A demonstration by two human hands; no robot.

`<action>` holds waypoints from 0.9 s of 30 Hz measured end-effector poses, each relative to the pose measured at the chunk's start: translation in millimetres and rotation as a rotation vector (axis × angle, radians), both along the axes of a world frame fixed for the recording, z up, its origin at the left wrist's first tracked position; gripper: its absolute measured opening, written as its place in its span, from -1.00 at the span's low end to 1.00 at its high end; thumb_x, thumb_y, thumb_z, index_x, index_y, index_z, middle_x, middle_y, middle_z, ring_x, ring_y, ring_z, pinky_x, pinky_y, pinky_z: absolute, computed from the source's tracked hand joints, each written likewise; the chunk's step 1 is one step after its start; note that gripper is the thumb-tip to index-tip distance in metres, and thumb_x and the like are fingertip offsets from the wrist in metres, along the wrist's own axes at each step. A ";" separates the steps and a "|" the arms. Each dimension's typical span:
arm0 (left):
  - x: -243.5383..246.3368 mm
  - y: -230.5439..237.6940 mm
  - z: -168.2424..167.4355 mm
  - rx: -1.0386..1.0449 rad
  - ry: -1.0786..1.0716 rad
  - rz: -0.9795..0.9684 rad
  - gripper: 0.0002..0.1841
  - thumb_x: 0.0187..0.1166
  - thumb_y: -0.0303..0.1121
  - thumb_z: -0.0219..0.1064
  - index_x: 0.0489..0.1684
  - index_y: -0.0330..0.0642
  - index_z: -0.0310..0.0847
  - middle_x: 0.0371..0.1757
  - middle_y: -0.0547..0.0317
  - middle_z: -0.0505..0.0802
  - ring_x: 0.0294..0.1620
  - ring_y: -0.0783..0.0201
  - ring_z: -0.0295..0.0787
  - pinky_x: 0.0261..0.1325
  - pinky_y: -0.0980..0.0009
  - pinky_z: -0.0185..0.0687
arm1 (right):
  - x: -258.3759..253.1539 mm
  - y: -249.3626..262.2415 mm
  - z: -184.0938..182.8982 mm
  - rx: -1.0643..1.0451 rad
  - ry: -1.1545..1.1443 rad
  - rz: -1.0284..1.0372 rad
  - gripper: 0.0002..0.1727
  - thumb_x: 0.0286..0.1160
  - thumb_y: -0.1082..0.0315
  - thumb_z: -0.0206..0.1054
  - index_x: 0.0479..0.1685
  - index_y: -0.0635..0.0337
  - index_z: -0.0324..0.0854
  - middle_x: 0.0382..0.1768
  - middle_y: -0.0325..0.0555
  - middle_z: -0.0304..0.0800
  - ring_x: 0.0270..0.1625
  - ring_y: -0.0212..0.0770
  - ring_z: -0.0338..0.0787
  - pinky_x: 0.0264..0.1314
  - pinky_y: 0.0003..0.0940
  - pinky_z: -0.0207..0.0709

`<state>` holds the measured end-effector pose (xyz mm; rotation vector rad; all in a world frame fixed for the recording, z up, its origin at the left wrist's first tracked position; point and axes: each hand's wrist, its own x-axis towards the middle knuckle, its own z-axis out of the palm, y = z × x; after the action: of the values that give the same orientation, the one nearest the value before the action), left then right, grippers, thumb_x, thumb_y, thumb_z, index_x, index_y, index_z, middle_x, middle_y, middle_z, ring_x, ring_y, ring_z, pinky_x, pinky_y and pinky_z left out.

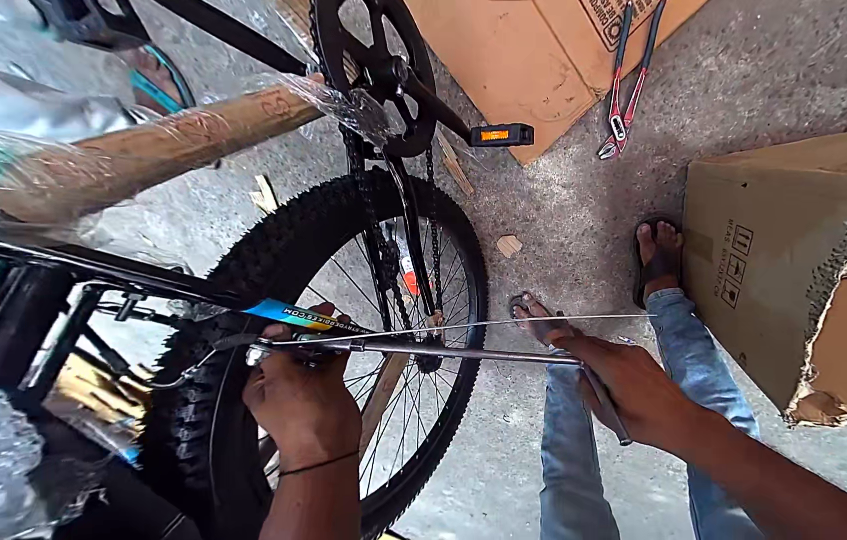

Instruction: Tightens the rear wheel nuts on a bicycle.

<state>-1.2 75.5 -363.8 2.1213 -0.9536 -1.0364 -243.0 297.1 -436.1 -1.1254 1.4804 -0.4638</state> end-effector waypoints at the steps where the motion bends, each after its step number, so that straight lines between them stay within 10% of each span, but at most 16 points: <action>1: -0.3 -0.2 -0.2 -0.005 0.002 0.007 -0.66 0.92 -0.18 -0.15 0.19 -0.15 0.50 0.00 0.13 0.91 0.03 0.17 0.91 0.11 0.18 0.85 | -4.8 6.3 -4.2 0.000 -0.153 -0.089 -0.44 0.41 0.38 0.22 0.50 -0.06 0.62 -0.12 -0.32 0.85 -0.28 -0.36 0.80 -0.24 -0.25 0.76; 6: 6.3 1.5 -1.8 -0.016 0.032 -0.012 -0.64 0.92 -0.15 -0.17 0.25 -0.17 0.46 0.06 0.07 0.88 0.11 0.10 0.88 0.16 0.11 0.83 | -1.9 24.0 -5.4 -0.016 -0.613 -0.472 -0.48 0.87 -0.01 -0.01 0.50 0.08 0.64 -0.01 -0.18 0.88 -0.15 -0.31 0.86 -0.06 -0.28 0.84; 8: 3.2 1.9 -1.3 -0.006 0.034 0.007 -0.61 0.92 -0.10 -0.18 0.29 -0.15 0.46 0.06 0.07 0.88 0.11 0.12 0.87 0.16 0.11 0.81 | 13.1 17.3 -0.8 0.105 -0.700 -0.745 -0.58 0.79 0.15 0.20 0.51 0.07 0.55 0.05 -0.05 0.87 -0.20 -0.14 0.91 -0.17 -0.23 0.89; 11: 0.7 -0.2 1.5 0.041 0.024 -0.018 -0.60 0.91 -0.07 -0.27 0.25 -0.07 0.42 0.02 0.16 0.86 0.08 0.18 0.85 0.15 0.14 0.79 | 15.7 1.4 -4.8 0.375 -0.927 -0.927 -0.17 0.63 0.50 0.28 0.83 -0.24 0.00 0.04 0.03 0.90 -0.10 0.01 0.95 -0.04 -0.14 0.87; 16: 5.7 -2.2 -1.8 0.053 0.010 -0.061 -0.63 0.90 -0.12 -0.28 0.29 -0.12 0.35 0.01 0.11 0.86 0.01 0.17 0.87 0.06 0.17 0.81 | 29.1 0.6 -20.6 0.656 -1.407 -0.518 -0.60 0.61 0.35 0.21 0.39 0.12 0.70 0.12 -0.02 0.88 -0.44 -0.38 0.75 -0.36 -0.42 0.68; 18: 5.4 -4.3 0.3 0.070 -0.011 -0.044 -0.62 0.91 -0.12 -0.28 0.30 -0.12 0.33 0.01 0.09 0.86 0.01 0.16 0.87 0.05 0.18 0.81 | 37.5 3.3 -18.6 0.551 -1.607 -0.407 -0.57 0.74 0.28 0.14 0.51 0.08 0.64 0.12 -0.02 0.88 -0.57 -0.55 0.55 -0.49 -0.59 0.48; 23: 20.4 -2.7 -1.2 0.039 0.101 -0.151 -0.56 0.88 -0.12 -0.37 0.22 -0.12 0.42 0.16 0.08 0.86 0.16 0.12 0.85 0.18 0.14 0.78 | 21.8 -9.0 -25.5 -0.017 -1.054 -0.122 -0.52 0.79 0.40 0.06 0.65 0.23 0.45 -0.11 -0.09 0.84 -0.21 -0.43 0.72 -0.09 -0.51 0.64; 27: 17.5 -3.3 -3.8 0.010 0.097 -0.068 -0.55 0.90 -0.10 -0.35 0.26 -0.14 0.41 0.16 0.04 0.85 0.18 0.05 0.85 0.20 0.05 0.78 | 4.8 -25.2 -36.1 -0.269 -0.629 0.070 -0.48 0.67 0.39 0.14 0.63 0.11 0.51 -0.25 -0.29 0.80 -0.34 -0.44 0.68 -0.21 -0.43 0.66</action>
<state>16.3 72.2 -367.6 2.0385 -0.9811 -1.1692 -238.3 271.8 -472.2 -1.0977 0.8423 -0.8936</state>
